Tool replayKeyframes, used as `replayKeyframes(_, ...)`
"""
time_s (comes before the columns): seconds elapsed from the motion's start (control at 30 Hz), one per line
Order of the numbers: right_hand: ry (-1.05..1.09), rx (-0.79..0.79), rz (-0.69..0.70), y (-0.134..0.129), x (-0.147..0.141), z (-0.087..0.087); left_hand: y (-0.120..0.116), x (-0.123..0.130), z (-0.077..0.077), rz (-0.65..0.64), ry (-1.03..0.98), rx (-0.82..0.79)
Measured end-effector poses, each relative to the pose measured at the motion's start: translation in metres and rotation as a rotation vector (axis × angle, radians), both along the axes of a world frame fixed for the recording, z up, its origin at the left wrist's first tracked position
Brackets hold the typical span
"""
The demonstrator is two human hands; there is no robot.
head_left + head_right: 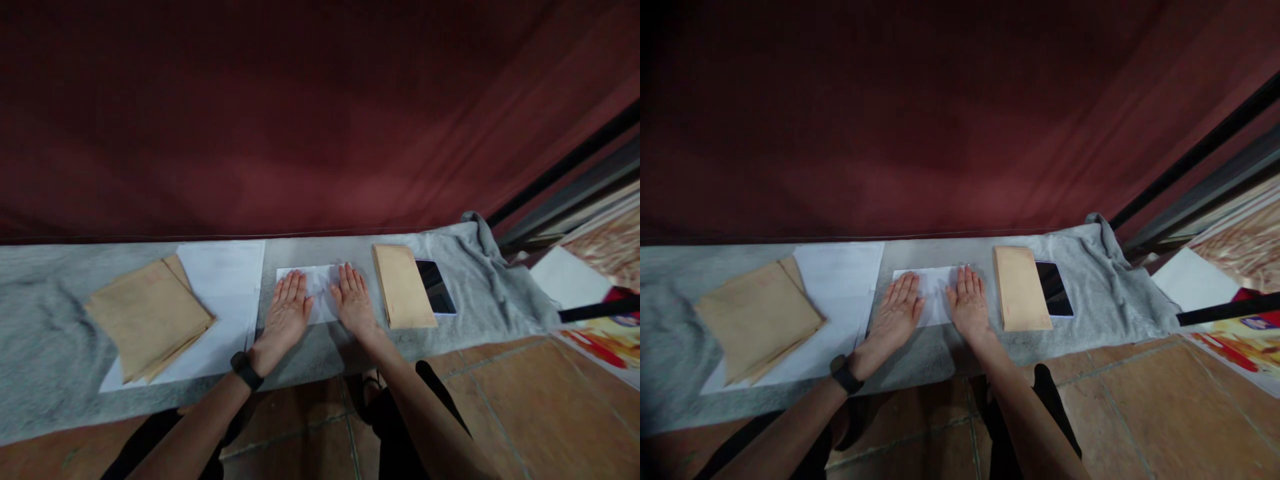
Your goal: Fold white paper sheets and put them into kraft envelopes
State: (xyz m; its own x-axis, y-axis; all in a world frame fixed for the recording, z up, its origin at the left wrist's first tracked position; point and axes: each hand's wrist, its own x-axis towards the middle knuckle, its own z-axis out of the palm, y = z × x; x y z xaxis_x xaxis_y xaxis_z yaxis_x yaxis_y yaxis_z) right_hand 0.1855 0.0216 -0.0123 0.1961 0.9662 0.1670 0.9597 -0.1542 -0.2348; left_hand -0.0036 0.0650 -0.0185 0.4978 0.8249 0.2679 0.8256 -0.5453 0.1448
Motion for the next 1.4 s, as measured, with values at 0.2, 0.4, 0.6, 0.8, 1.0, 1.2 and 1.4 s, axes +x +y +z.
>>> replayKeyframes(0.2,0.073,0.0,0.13,0.012,-0.018,0.003,-0.003,0.021,-0.002,-0.091,0.021,-0.048)
replayKeyframes(0.4,0.084,-0.032,0.167,0.021,-0.027,-0.001,0.008,0.03,-0.004,-0.088,0.05,-0.078)
replayKeyframes(0.6,0.043,-0.026,0.108,0.028,-0.03,-0.002,0.02,0.032,-0.001,-0.047,0.054,-0.081)
replayKeyframes(0.8,0.019,0.007,0.024,0.029,-0.026,-0.005,0.024,0.03,0.006,0.03,0.076,-0.099)
replayKeyframes(1.0,-0.016,0.037,-0.014,0.026,-0.017,-0.011,0.026,0.022,0.004,0.065,0.075,-0.061)
replayKeyframes(1.2,-0.031,0.055,-0.031,0.024,-0.011,-0.013,0.028,0.017,0.001,0.081,0.066,-0.035)
replayKeyframes(1.4,-0.025,0.027,-0.043,0.023,-0.005,-0.012,0.028,0.015,0.001,0.094,0.051,-0.024)
